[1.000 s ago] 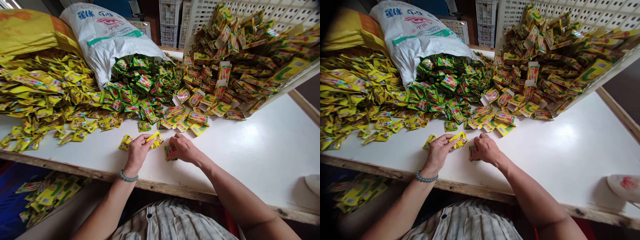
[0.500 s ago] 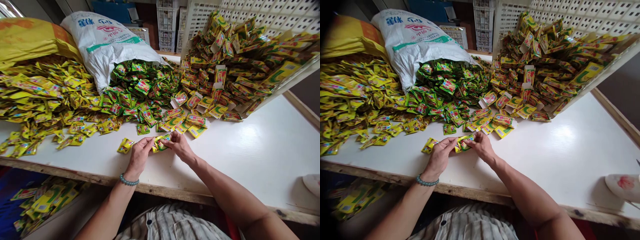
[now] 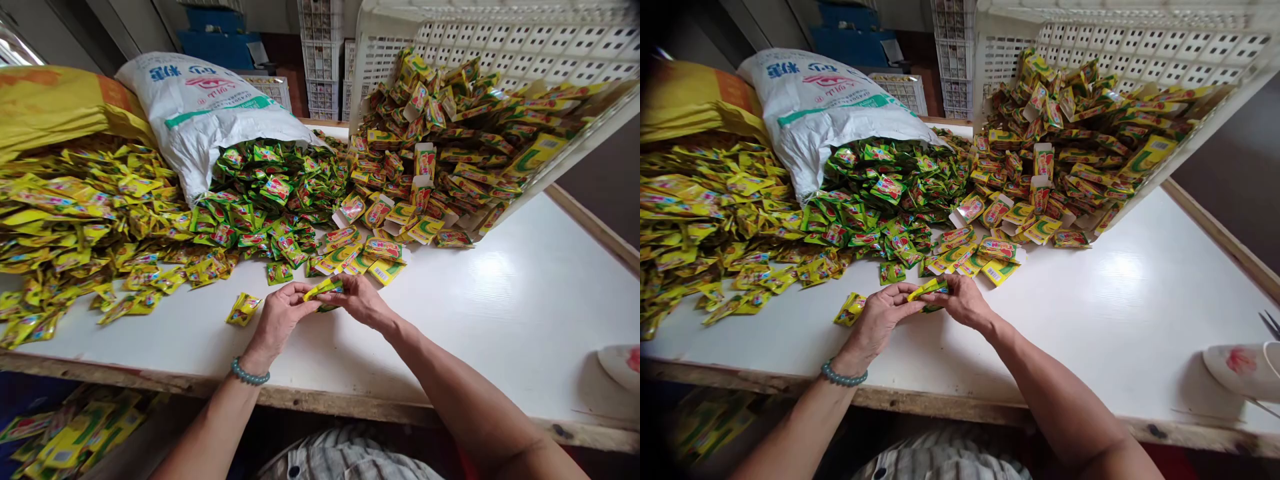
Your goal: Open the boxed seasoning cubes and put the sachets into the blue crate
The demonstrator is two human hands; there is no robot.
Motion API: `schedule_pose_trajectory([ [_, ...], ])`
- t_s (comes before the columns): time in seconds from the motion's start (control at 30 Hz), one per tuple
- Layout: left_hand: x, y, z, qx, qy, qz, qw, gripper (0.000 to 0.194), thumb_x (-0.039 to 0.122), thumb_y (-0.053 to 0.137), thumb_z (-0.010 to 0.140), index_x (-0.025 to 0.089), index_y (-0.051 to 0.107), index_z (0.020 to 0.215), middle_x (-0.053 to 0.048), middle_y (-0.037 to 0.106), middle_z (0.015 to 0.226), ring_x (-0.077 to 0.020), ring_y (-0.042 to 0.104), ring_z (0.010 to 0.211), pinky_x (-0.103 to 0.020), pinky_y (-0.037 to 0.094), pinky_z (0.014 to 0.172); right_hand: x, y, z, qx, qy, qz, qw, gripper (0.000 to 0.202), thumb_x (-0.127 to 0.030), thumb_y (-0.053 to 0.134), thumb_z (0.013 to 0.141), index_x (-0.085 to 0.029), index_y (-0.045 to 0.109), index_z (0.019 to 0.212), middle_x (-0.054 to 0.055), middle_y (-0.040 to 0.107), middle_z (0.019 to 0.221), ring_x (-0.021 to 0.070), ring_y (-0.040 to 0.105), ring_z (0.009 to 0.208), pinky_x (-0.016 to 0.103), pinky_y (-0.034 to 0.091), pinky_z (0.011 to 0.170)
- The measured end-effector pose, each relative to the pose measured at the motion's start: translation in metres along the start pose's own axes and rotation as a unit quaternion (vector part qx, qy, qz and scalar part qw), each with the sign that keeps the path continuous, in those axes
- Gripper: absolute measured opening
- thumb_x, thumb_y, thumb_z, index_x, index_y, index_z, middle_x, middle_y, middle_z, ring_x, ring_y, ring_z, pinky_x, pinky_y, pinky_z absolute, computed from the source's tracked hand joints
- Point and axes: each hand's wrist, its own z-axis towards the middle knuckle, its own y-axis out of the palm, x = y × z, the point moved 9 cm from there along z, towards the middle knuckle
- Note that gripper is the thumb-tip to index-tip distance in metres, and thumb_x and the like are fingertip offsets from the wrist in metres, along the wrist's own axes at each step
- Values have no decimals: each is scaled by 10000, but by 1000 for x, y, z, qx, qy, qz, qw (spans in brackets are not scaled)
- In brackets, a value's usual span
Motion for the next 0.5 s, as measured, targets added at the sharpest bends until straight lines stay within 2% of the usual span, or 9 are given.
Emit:
schedule_pose_trajectory([
  [0.07,11,3,8,-28,24,70,997,384,274,781,649,180,656,1000,-75,751,886,-223,687,809,-356,524,782,-12,-20,0,55,-25,-103,993,266,-421,767,691,-189,668,776,10,656,681,179,595,667,310,479,645],
  [0.13,27,5,18,-13,93,186,978,481,200,756,646,201,640,1112,-102,727,1028,-252,669,899,-393,524,824,-26,-42,-2,122,-47,-196,972,183,-360,732,729,-205,669,804,12,673,710,184,587,670,306,458,643],
  [0.23,49,17,32,47,233,377,895,557,83,702,635,223,657,1172,-128,650,1223,-320,579,1115,-479,447,985,-38,-65,-6,192,-60,-248,948,140,-328,682,768,-212,649,840,18,688,750,187,584,686,300,442,652],
  [0.3,53,30,41,52,288,433,853,458,67,647,691,228,702,1116,-124,644,1247,-332,537,1181,-503,403,1036,-42,-69,-7,202,-74,-250,944,136,-335,653,796,-210,637,849,22,690,767,186,586,696,296,442,659],
  [0.4,62,29,46,77,324,410,849,284,106,561,793,230,754,958,-103,713,1125,-292,590,1120,-449,430,1020,-49,-58,-6,154,-131,-263,943,115,-319,621,837,-210,634,870,37,686,820,193,597,734,310,454,697],
  [0.5,77,4,42,115,301,362,875,216,210,578,824,228,761,937,-77,754,988,-257,666,948,-372,481,923,-62,-43,-12,118,-210,-300,923,76,-289,640,837,-213,636,847,97,667,1012,241,599,924,383,467,828],
])
